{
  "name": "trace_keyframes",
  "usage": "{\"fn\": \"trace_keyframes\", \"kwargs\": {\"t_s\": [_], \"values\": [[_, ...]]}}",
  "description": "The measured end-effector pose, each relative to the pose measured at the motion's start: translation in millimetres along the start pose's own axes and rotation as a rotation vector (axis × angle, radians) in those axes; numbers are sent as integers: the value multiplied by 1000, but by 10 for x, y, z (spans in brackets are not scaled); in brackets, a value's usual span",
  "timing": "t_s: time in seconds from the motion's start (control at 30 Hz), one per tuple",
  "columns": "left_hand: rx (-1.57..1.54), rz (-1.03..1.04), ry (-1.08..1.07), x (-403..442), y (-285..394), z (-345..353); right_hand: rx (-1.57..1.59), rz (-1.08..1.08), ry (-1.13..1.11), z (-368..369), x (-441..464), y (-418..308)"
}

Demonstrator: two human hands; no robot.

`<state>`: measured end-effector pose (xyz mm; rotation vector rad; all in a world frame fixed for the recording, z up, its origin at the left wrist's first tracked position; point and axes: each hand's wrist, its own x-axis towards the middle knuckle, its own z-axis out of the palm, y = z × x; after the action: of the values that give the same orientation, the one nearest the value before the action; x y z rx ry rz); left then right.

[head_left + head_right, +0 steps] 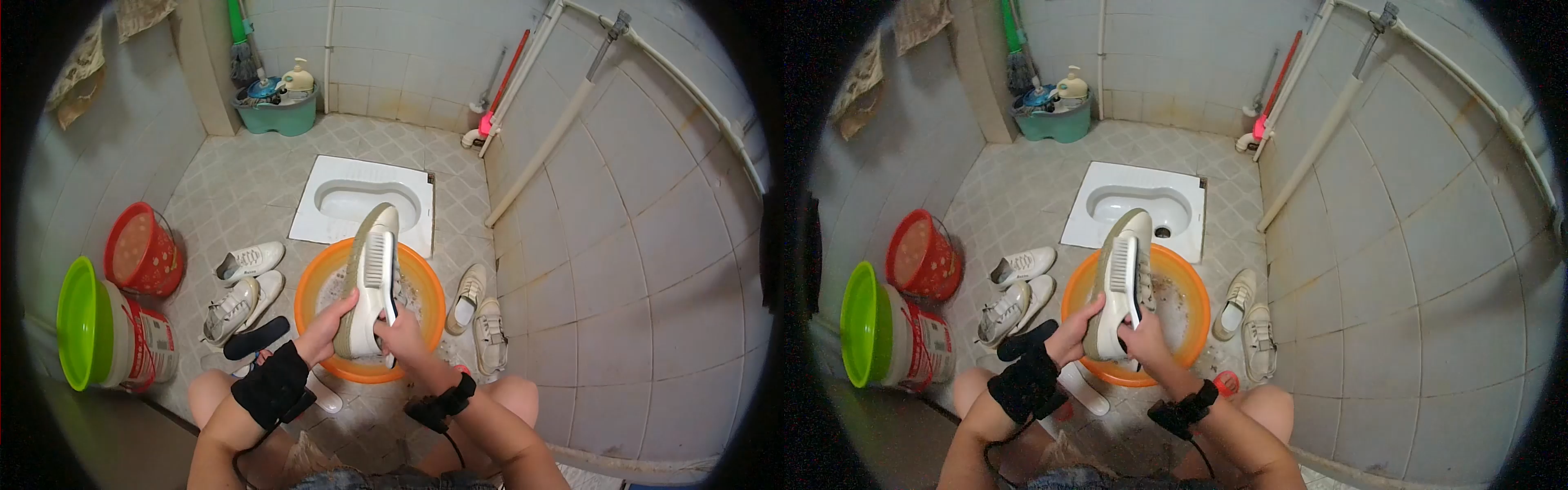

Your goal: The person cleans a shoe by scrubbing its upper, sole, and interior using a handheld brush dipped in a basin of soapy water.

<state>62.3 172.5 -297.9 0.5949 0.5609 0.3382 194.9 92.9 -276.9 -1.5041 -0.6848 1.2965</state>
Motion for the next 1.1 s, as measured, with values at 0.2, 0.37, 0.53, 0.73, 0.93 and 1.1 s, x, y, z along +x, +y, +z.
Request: {"fn": "trace_keyframes", "kwargs": {"t_s": [0.2,0.37,0.53,0.73,0.93,1.1], "values": [[-343,55,116,46,186,-148,-475,-400,238,-279,73,-185],[-330,112,159,-48,304,-183,-706,-250,-183,-438,-7,97],[25,-72,181,35,-103,52,-878,-128,74,-202,55,127],[36,-100,157,46,-46,114,-852,-181,270,-231,144,205],[-35,33,175,26,104,-3,-710,-228,-145,-216,-159,171],[48,30,230,-54,217,-114,-625,-225,-342,-232,-332,232]]}}
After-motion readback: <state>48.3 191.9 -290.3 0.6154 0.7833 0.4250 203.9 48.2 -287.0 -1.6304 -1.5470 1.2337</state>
